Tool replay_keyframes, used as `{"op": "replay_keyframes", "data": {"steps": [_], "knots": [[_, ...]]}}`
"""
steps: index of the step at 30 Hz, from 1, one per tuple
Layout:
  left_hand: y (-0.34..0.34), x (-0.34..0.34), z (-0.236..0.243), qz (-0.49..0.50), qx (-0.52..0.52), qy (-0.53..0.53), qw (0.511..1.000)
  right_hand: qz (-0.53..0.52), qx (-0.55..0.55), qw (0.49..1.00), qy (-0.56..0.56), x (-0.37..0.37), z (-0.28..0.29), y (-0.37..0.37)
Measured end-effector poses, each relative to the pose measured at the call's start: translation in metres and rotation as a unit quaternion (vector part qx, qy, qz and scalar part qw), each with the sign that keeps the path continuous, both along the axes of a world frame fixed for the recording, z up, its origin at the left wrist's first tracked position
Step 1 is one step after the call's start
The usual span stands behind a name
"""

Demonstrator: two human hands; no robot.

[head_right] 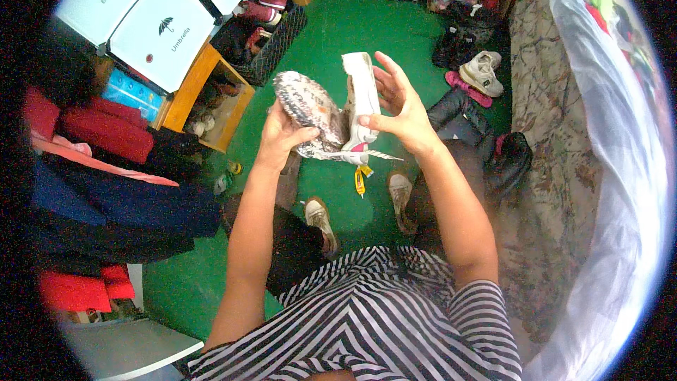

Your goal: The person sits on the floor and handles a patterned sneaker, peeling a plastic film from a small item, then picks up the shoe and applies glue from a yellow tube to the sole. The person continues to apply glue along the sole edge while holding the shoe.

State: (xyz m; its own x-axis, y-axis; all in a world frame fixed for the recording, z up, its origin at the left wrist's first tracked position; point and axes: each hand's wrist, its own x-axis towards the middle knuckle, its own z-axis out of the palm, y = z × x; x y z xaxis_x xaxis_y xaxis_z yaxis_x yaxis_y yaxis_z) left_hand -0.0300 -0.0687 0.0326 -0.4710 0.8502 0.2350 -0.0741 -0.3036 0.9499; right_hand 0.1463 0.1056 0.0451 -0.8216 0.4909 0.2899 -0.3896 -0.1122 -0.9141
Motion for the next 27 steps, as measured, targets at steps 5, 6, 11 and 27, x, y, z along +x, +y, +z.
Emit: {"op": "replay_keyframes", "data": {"steps": [5,6,11,27], "knots": [[-0.011,-0.009,0.008,0.032,0.073,-0.094,0.992,-0.016,-0.046,0.997,0.061,0.002,0.011,-0.003],[-0.014,-0.012,0.007,0.036,0.078,-0.103,0.991,-0.017,-0.047,0.997,0.064,0.003,0.013,-0.003],[-0.026,-0.024,0.014,0.053,0.117,-0.102,0.987,0.001,-0.069,0.994,0.083,0.0,0.011,-0.009],[-0.065,-0.054,0.005,0.182,0.001,0.057,0.982,0.071,0.152,0.984,-0.055,-0.09,-0.021,-0.002]]}}
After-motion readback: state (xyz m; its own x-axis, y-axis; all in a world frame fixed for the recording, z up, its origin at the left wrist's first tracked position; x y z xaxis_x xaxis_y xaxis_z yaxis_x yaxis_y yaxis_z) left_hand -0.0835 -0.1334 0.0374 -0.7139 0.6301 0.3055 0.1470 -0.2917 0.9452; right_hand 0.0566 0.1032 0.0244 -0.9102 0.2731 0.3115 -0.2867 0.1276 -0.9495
